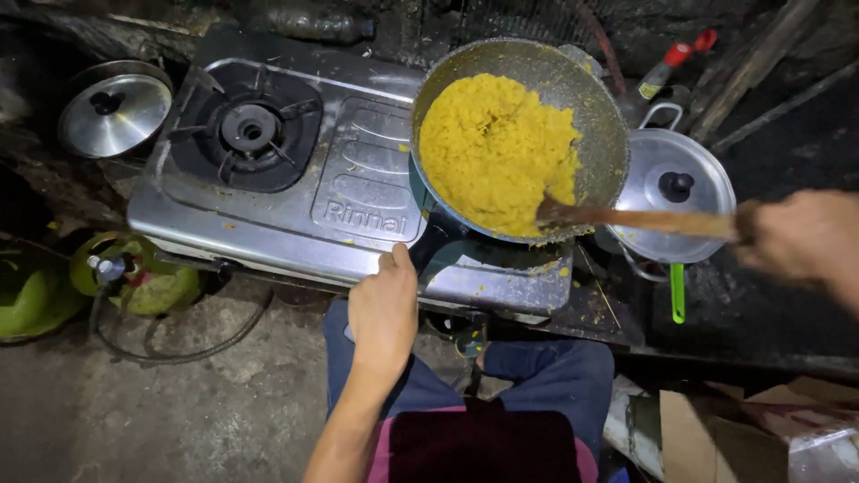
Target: Stirring a thick yellow food mixture in a frying pan on a gas stove using a wooden spatula.
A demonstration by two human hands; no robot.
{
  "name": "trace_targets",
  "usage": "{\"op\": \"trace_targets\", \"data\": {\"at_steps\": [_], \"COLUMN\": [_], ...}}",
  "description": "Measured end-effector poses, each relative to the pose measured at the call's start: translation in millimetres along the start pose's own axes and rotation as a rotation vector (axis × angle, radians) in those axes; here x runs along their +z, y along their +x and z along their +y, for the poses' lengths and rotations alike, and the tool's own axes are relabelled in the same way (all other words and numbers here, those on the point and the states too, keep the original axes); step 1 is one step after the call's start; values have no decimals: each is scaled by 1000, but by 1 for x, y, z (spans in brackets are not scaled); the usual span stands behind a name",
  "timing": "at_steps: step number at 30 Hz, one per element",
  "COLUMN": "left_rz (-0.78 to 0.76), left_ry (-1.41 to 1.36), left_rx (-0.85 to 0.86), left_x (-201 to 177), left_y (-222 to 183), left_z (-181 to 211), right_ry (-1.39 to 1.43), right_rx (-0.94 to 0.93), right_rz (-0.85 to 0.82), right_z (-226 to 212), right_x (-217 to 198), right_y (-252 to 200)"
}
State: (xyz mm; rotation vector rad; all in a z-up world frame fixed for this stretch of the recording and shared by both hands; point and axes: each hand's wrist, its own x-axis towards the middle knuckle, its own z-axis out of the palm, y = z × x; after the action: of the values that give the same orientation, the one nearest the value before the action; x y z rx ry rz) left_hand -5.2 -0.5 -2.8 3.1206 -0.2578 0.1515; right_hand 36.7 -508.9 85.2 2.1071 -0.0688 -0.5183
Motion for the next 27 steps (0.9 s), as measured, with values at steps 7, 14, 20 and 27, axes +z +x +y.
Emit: {"op": "trace_targets", "data": {"at_steps": [7, 14, 20, 27], "left_rz": [-26, -51, -46, -39], "left_ry": [-12, -72, -70, -34], "left_rx": [5, -1, 2, 4], "left_x": [3, 5, 0, 1], "left_y": [0, 0, 2, 3], "left_z": [-1, -6, -6, -6], "right_ry": [871, 1318, 2031, 2183], "right_rx": [-27, 126, 98, 1], "right_rz": [-42, -367, -556, -728], "right_z": [-96, -93, -114, -102], "right_x": [-88, -131, -89, -47], "right_y": [-53, -70, -65, -77]}}
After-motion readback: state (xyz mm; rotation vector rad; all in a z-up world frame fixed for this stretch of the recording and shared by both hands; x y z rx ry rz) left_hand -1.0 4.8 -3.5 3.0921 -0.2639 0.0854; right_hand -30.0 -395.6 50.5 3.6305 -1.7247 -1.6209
